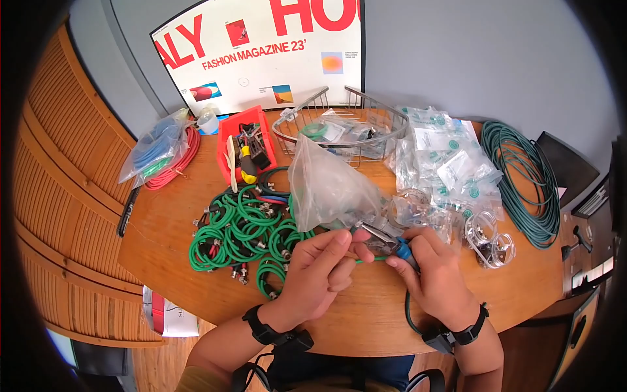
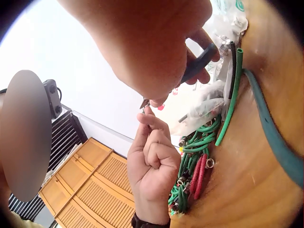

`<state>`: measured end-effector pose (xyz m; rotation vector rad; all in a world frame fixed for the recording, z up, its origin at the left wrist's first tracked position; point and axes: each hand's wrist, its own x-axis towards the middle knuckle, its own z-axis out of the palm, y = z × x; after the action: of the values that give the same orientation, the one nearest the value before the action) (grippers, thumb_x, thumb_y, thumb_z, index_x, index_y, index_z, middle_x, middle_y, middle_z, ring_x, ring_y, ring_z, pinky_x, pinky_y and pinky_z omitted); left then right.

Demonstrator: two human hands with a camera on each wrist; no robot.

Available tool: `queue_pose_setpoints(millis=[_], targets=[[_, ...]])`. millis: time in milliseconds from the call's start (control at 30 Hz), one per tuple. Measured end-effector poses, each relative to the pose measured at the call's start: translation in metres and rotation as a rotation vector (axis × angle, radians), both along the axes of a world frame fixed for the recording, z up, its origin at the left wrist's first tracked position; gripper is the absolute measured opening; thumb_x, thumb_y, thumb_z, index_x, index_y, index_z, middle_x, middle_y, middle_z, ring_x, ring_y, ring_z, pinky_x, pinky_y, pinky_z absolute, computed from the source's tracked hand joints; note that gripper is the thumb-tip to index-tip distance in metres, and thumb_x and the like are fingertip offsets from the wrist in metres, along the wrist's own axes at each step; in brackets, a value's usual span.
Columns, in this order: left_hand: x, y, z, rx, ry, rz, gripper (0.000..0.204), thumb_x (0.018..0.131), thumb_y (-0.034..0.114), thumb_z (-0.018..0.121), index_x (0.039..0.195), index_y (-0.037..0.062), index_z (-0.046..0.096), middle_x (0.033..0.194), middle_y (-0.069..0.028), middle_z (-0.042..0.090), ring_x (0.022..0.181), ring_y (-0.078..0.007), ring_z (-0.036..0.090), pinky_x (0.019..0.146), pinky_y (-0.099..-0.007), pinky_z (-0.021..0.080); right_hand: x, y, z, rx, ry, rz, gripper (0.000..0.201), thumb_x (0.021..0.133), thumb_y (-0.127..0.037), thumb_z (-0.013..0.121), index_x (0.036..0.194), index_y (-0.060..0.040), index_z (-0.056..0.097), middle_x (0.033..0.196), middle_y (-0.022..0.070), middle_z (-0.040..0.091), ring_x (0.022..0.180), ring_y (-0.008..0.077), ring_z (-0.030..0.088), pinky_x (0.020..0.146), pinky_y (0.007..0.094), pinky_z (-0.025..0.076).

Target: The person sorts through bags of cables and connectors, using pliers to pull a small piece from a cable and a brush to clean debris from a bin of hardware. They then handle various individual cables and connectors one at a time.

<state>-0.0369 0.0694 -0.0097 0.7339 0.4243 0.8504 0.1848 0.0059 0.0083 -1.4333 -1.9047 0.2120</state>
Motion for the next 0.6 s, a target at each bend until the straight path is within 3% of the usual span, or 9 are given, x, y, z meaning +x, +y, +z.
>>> queue_pose_setpoints(millis=[367,600], targets=[[0.0043,-0.0035,0.0031,0.097,0.202,0.112,0.032,0.115,0.02,0.052,0.123,-0.0049,0.07,0.095,-0.0105,0.072,0.05,-0.0003,0.029,0.045,-0.0205,0.023,-0.0006,0.0011,-0.0045,0.04,-0.071,-0.014,0.035,0.087,-0.019,0.085,0.099,0.0036,0.062,0.103,0.0207,0.065,0.086,0.0419,0.067,0.074,0.0449,0.057],[0.006,-0.0035,0.0012,0.145,0.275,0.144,0.029,0.113,0.016,0.055,0.127,-0.0057,0.068,0.099,-0.0114,0.073,0.053,-0.0001,0.032,0.046,-0.0202,0.025,0.0006,-0.0021,0.0009,-0.011,-0.108,-0.02,0.035,0.087,-0.02,0.086,0.094,0.0025,0.061,0.093,0.0187,0.064,0.081,0.041,0.066,0.067,0.0471,0.055]])
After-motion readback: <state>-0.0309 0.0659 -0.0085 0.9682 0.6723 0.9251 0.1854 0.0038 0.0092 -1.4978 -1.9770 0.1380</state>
